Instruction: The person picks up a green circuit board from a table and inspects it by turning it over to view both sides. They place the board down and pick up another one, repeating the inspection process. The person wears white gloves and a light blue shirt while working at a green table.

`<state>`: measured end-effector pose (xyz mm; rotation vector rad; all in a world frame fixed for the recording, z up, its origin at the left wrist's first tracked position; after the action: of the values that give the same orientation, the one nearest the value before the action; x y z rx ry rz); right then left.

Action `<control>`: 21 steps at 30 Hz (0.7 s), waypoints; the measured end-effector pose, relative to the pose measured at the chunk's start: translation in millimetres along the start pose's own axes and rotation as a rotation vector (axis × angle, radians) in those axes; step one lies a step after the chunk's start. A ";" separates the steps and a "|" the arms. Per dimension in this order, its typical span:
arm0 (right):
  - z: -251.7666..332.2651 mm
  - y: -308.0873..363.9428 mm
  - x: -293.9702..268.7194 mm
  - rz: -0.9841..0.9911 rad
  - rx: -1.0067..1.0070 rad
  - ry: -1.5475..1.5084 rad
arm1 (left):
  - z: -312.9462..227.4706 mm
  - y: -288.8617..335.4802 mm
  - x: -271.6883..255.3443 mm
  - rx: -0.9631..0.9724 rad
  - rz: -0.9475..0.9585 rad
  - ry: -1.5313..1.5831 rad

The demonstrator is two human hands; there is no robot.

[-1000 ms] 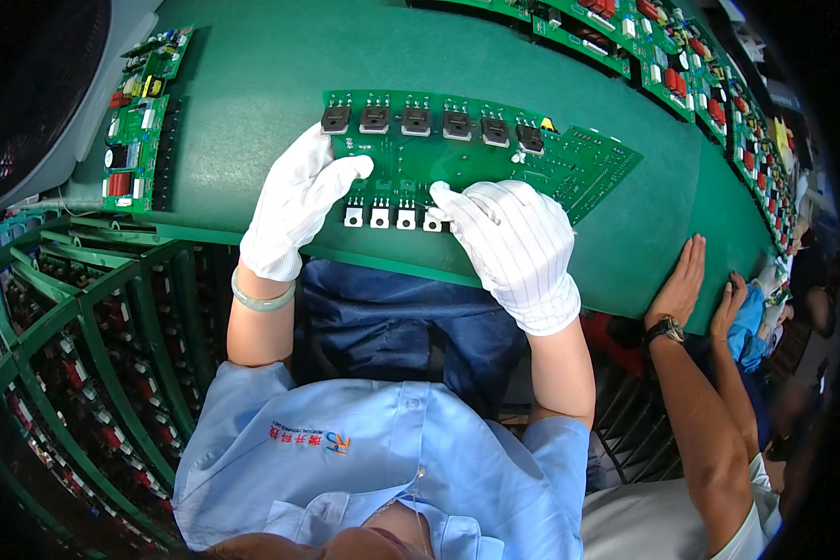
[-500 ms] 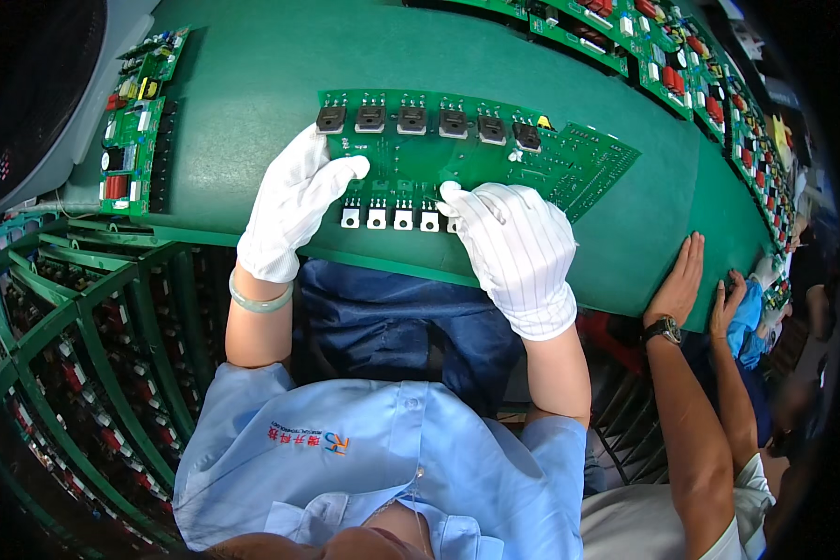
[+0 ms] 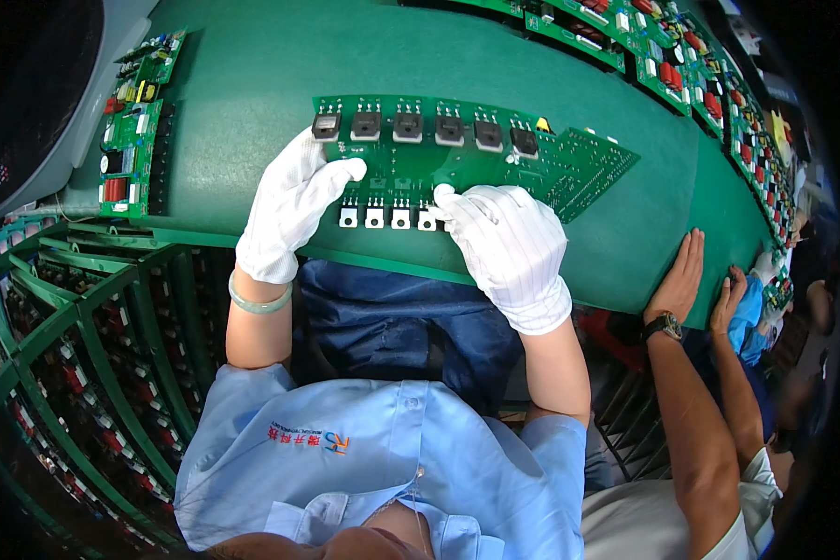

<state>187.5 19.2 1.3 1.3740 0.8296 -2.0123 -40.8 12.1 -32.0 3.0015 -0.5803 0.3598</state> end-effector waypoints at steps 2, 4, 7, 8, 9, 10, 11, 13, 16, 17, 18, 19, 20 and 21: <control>0.5 1.3 -0.8 -0.047 0.003 0.022 | 0.0 -0.9 -0.1 0.018 -0.003 0.003; 0.6 2.3 -0.5 -0.075 0.004 0.047 | 0.5 -0.5 2.3 0.047 -0.004 0.097; 1.5 1.7 -2.0 -0.072 0.011 0.083 | 1.2 -0.2 0.7 0.036 -0.009 0.018; 2.5 1.6 -3.6 -0.060 0.017 0.085 | 1.2 -0.6 1.2 0.041 -0.011 0.032; 3.2 1.3 -4.0 -0.048 0.021 0.085 | 0.8 -0.7 1.6 0.045 -0.015 0.045; 2.8 1.6 -3.6 -0.054 0.017 0.085 | 0.5 -0.5 1.6 0.050 -0.019 0.057; 1.9 2.3 -2.7 -0.059 0.013 0.085 | 1.1 -0.3 1.1 0.038 -0.018 0.035; 1.1 2.7 -1.4 -0.070 0.005 0.082 | 3.0 -0.4 -0.4 0.013 -0.016 -0.010; 1.4 2.8 -0.6 -0.077 0.006 0.077 | 1.6 -1.4 1.0 0.018 -0.028 -0.005; 2.3 2.8 -0.8 -0.072 0.012 0.077 | 2.3 -1.1 0.5 0.015 -0.022 -0.016; 2.8 2.7 -0.9 -0.068 0.017 0.078 | 3.1 -0.4 -0.5 0.012 -0.018 -0.027; 2.8 2.7 -0.7 -0.068 0.016 0.082 | 3.4 0.0 -1.0 0.009 -0.013 -0.039; 2.7 2.9 -0.2 -0.068 0.014 0.087 | 2.9 0.1 -0.4 0.017 -0.012 -0.008; 2.8 2.9 0.0 -0.067 0.013 0.092 | 2.1 -0.1 0.7 0.025 -0.012 0.023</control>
<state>188.0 15.2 1.6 1.4740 0.9153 -2.0209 -39.7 11.7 -33.8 3.0191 -0.5604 0.4030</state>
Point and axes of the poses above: each hand's wrist, its own y-axis away from the middle knuckle, its own x-axis out of the palm, z = x × y, the point moved 2 cm from there along -y, towards the middle knuckle, and after that the axes turned 15 degrees about z, right-handed, at the moved point
